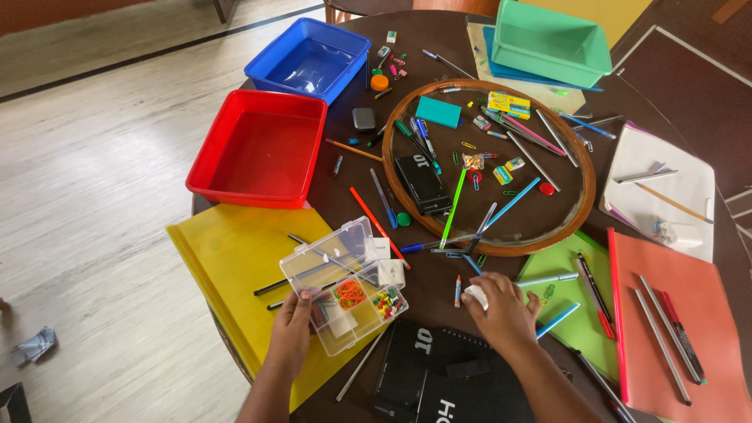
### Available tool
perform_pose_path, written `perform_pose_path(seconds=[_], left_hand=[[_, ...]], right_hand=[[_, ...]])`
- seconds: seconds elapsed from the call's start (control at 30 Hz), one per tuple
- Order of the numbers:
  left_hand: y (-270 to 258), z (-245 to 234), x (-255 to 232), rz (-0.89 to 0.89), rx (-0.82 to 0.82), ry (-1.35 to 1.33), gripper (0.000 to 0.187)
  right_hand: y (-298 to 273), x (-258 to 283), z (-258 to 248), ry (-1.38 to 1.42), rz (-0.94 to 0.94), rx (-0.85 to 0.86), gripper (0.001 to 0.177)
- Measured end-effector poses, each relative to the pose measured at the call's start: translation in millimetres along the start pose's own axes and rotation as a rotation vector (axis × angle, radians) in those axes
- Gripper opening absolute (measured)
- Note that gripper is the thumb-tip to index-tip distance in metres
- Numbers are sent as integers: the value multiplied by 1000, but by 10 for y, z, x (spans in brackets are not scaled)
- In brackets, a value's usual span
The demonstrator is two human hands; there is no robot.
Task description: The person organizes stationery items on a round table. They pick up pens, pencils, erasers, and small accessories from the table and place them into a clear plastic compartment box. The person also moves colored trays and a notebook while sorting the items.
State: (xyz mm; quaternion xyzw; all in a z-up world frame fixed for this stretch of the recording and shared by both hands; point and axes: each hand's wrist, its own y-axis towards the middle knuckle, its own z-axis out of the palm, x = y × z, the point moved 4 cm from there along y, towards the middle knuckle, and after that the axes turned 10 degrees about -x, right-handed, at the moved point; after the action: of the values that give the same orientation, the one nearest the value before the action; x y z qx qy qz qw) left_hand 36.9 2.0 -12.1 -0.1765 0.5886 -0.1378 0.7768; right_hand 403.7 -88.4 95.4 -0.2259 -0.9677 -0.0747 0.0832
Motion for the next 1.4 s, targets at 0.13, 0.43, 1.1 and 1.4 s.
perform_pose_path(seconds=[0.13, 0.43, 1.1, 1.4], left_hand=[[-2, 26, -17, -28, -13, -20, 37], [54, -8, 47, -20, -8, 14, 36], [23, 18, -5, -31, 4, -12, 36], [47, 9, 15, -21, 8, -5, 37]], right_hand=[[3, -339, 85, 5, 117, 13, 53], [459, -454, 448, -21, -86, 96, 66], [615, 227, 233, -33, -136, 119, 36], [430, 186, 164, 15, -197, -9, 23]])
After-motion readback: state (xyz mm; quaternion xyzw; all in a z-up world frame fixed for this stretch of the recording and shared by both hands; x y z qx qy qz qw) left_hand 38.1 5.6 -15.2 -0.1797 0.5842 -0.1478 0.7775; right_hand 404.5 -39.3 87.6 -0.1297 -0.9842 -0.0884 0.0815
